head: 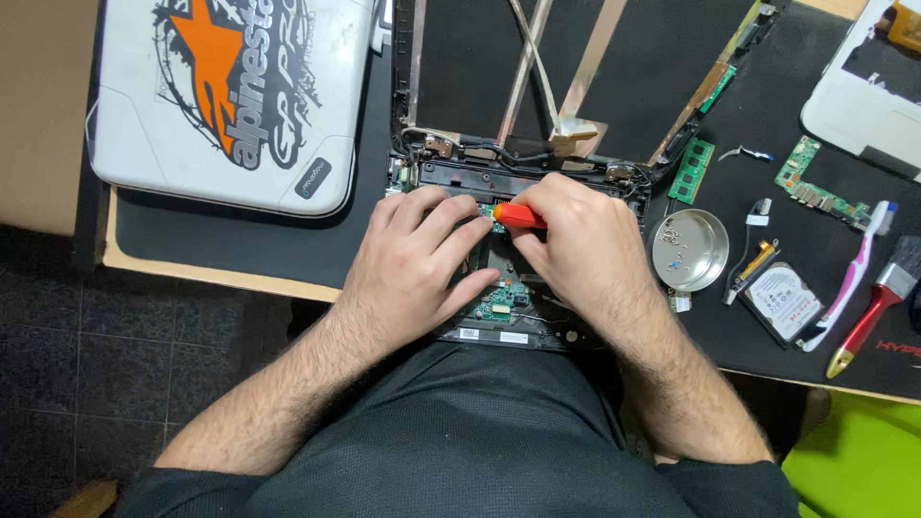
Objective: The person works on the internal components of a disassembled laptop placed on their lap. They use a screwdriver to remove screws from the motherboard area and handle small wires and connectors with their hands.
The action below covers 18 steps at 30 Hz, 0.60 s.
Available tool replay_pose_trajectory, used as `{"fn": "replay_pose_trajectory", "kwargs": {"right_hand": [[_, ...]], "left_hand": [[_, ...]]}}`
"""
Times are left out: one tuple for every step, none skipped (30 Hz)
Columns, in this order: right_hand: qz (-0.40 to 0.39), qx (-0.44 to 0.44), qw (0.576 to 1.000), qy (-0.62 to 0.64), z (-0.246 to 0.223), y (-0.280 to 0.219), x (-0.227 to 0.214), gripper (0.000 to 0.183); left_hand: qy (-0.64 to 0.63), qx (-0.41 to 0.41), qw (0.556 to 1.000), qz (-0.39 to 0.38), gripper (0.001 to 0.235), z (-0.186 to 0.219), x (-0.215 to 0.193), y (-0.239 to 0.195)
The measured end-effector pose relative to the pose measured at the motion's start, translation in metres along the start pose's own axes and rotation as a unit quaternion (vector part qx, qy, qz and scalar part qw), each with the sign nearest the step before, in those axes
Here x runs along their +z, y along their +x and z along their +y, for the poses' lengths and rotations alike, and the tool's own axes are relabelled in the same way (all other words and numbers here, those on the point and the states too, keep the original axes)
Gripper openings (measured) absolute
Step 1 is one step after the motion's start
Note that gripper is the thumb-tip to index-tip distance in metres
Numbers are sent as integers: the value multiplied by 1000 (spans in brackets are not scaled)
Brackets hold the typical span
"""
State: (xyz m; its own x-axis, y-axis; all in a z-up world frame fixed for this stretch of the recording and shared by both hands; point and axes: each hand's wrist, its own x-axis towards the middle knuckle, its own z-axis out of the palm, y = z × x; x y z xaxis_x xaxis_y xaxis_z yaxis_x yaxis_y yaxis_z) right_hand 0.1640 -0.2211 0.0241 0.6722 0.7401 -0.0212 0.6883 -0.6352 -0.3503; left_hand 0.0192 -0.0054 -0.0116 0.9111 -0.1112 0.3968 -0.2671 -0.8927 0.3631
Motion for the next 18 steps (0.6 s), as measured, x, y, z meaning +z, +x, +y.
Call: {"fn": "replay_pose_trajectory", "kwargs": {"right_hand": [[0,0,1000,0,0,0,-1,9],[-4,-2,1000,-4,0,1,-1,9],[-9,-4,1000,-8,-1,2,-2,9],[-10,-5,1000,-9,-2,3,-1,9],[-6,-11,1000,-8,-2,4,-1,9],[-3,-18,1000,-8,-3,5,0,9],[-3,-18,1000,-9,-2,5,1,9],[-1,-21,1000,-3,-1,5,1,10],[1,-25,1000,2,0,5,2,12],[1,-25,1000,2,1,4,2,12],[8,-27,1000,4,1,4,2,12],[14,-29,999,7,2,4,3,13],[14,-29,999,7,0,3,2,13],[16,-27,999,17,-2,3,2,14],[19,-24,999,26,-4,2,1,15],[19,-23,999,26,-4,1,1,15],[28,-31,998,37,-5,1,0,14],[37,-39,997,48,-5,1,0,14]], "left_hand": [[0,0,1000,0,52,0,0,0],[0,0,1000,-1,52,0,0,0],[0,0,1000,-2,52,0,-1,0],[0,-1,1000,-2,52,-1,0,0],[0,0,1000,-4,52,-1,0,-1],[1,0,1000,-6,52,-1,0,-1],[0,0,1000,-6,52,-1,0,-1],[2,0,1000,-9,52,-1,-1,-1],[3,0,1000,-12,52,-1,-1,-1],[3,0,1000,-12,52,-1,-1,-1],[2,1,1000,-11,52,-1,-1,-1],[0,2,1000,-10,51,-1,-2,-1],[0,2,1000,-10,51,-1,-2,-1],[1,1,1000,-11,51,-1,-2,-1],[1,0,1000,-12,52,-1,-2,0],[1,1,1000,-12,52,-1,-1,0],[0,0,1000,-14,51,0,-1,0],[-1,0,1000,-15,51,0,-1,-1]]}}
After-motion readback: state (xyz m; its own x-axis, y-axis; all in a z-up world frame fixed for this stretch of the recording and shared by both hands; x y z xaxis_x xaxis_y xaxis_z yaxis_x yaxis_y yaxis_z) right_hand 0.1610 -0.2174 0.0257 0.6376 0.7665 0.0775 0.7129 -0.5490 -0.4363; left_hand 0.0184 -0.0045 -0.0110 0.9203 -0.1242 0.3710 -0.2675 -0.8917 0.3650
